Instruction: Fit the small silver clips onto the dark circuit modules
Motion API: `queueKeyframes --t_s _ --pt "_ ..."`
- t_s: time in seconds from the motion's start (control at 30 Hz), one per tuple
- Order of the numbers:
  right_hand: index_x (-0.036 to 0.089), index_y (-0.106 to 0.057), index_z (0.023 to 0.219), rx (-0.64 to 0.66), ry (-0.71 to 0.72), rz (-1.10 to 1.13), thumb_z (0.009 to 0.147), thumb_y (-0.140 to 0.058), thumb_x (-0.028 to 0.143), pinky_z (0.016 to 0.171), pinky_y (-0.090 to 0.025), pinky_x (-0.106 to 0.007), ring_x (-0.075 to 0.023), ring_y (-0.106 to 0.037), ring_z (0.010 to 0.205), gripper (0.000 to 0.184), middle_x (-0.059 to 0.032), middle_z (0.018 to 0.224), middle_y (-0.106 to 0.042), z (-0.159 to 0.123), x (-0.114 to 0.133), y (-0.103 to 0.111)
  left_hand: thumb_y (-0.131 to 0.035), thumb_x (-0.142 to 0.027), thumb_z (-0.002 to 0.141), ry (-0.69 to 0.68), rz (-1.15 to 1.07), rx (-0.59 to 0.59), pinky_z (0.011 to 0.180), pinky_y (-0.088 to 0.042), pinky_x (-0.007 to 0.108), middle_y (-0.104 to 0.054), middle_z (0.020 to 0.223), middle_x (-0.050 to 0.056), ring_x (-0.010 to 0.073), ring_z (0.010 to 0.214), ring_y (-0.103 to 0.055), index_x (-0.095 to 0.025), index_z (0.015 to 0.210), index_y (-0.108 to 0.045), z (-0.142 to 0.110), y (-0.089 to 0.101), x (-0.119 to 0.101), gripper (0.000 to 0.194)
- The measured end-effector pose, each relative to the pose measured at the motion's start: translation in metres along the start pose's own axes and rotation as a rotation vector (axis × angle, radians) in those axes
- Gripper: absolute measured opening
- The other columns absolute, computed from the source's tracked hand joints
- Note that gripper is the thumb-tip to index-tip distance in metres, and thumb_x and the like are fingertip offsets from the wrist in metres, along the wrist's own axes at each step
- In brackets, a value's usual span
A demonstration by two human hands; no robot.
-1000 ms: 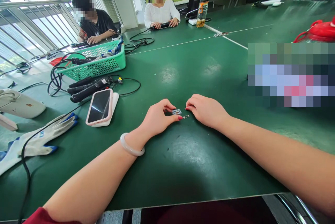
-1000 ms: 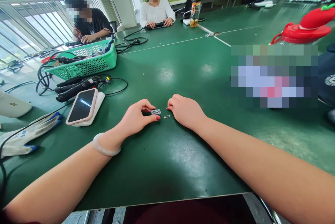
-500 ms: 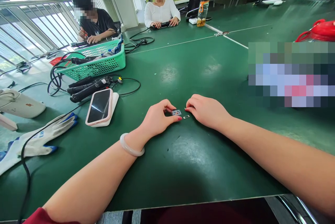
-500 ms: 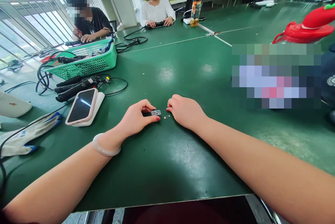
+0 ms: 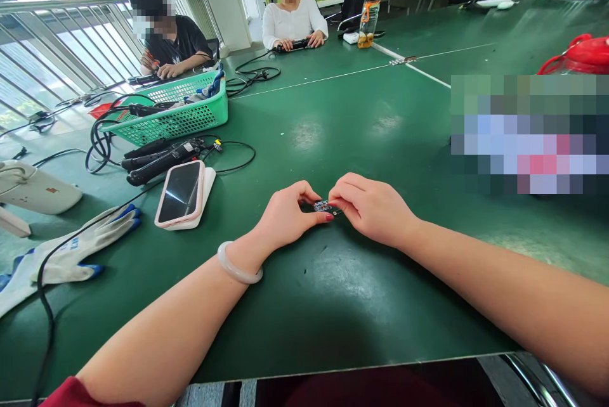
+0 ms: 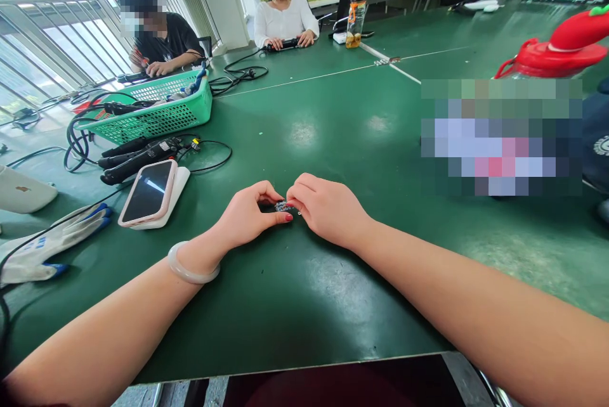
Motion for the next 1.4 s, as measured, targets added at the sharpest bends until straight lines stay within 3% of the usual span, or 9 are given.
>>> queueKeyframes --t_s 0.2,0.33,0.43,0.6,0.7,0.83,0.97,1.13,1.4 --pt "0.020 -0.066 0.087 -0.006 0.093 0.018 0.094 -0.042 0.028 0.065 -0.043 -0.026 -0.0142 -0.057 0.074 0.026 -0.0040 0.085 -0.064 -0.002 0.008 -0.001 -0.078 -0.039 0.059 -0.037 -0.034 0.033 0.076 -0.046 0.031 -0.065 0.081 0.001 0.0158 0.079 -0.059 -0.018 0.075 -0.056 0.001 -0.003 -0.005 0.034" --pt "0.020 -0.067 0.088 -0.059 0.016 0.130 0.092 -0.046 0.026 0.067 -0.045 -0.026 -0.0136 -0.059 0.074 0.023 -0.0034 0.086 -0.065 -0.003 0.001 0.006 -0.079 -0.036 0.058 -0.006 -0.107 0.024 0.074 -0.046 0.030 -0.065 0.078 0.001 0.0148 0.076 -0.059 -0.017 0.075 -0.056 0.003 -0.002 0.001 0.035" --pt "0.021 -0.068 0.087 -0.105 -0.084 0.177 0.091 -0.046 0.025 0.068 -0.045 -0.026 -0.0139 -0.059 0.074 0.023 -0.0035 0.085 -0.065 -0.004 -0.005 0.011 -0.078 -0.032 0.059 0.026 -0.293 -0.011 0.071 -0.046 0.029 -0.066 0.078 0.001 0.0131 0.072 -0.060 -0.016 0.078 -0.055 0.007 0.003 0.009 0.035" --pt "0.023 -0.071 0.094 0.069 -0.038 0.107 0.089 -0.051 0.032 0.067 -0.045 -0.028 -0.0136 -0.058 0.071 0.022 -0.0034 0.091 -0.064 -0.005 0.004 -0.007 -0.075 -0.031 0.064 0.006 -0.638 -0.105 0.080 -0.046 0.029 -0.069 0.084 0.002 0.0124 0.082 -0.063 -0.017 0.082 -0.052 0.011 0.014 0.017 0.032" --pt "0.026 -0.070 0.105 0.143 0.048 0.041 0.089 -0.052 0.035 0.068 -0.044 -0.029 -0.0149 -0.057 0.074 0.025 -0.0038 0.095 -0.063 -0.004 0.013 -0.020 -0.076 -0.032 0.062 0.019 -0.567 -0.103 0.077 -0.046 0.029 -0.069 0.083 0.002 0.0124 0.078 -0.063 -0.017 0.081 -0.052 0.013 0.012 0.019 0.034" --pt "0.027 -0.073 0.092 0.180 0.056 0.047 0.090 -0.051 0.030 0.067 -0.043 -0.028 -0.0149 -0.057 0.076 0.023 -0.0025 0.088 -0.063 -0.002 0.016 -0.027 -0.077 -0.033 0.060 0.052 -0.330 -0.120 0.070 -0.046 0.029 -0.069 0.082 0.003 0.0128 0.070 -0.061 -0.016 0.079 -0.053 0.013 0.011 0.023 0.034" --pt "0.023 -0.073 0.085 0.069 -0.098 0.262 0.087 -0.055 0.027 0.067 -0.043 -0.026 -0.0117 -0.055 0.070 0.018 -0.0013 0.085 -0.062 0.000 0.004 -0.013 -0.077 -0.033 0.060 0.075 -0.215 -0.151 0.067 -0.045 0.029 -0.069 0.081 0.003 0.0125 0.067 -0.060 -0.017 0.079 -0.054 0.013 0.013 0.026 0.034" --pt "0.023 -0.074 0.083 -0.127 -0.423 0.635 0.079 -0.064 0.036 0.052 -0.039 -0.024 -0.0078 -0.043 0.053 0.016 0.0011 0.073 -0.056 -0.003 -0.023 0.001 -0.078 -0.032 0.059 0.027 -0.352 -0.056 0.066 -0.046 0.027 -0.066 0.079 0.002 0.0111 0.067 -0.058 -0.016 0.078 -0.053 0.010 0.006 0.015 0.036" --pt "0.024 -0.075 0.081 -0.136 -0.424 0.790 0.074 -0.067 0.041 0.049 -0.037 -0.024 -0.0072 -0.043 0.053 0.020 0.0005 0.073 -0.056 -0.002 -0.023 0.001 -0.081 -0.028 0.054 0.037 -0.600 0.043 0.068 -0.046 0.026 -0.065 0.074 0.000 0.0102 0.067 -0.058 -0.016 0.073 -0.051 0.004 -0.004 -0.001 0.037"
Point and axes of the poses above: each hand's wrist, its own z-axis towards the middle knuckle, its own y-axis out of the back of the hand, x = y × z, the point moved 7 cm from there along z, towards the middle knuckle
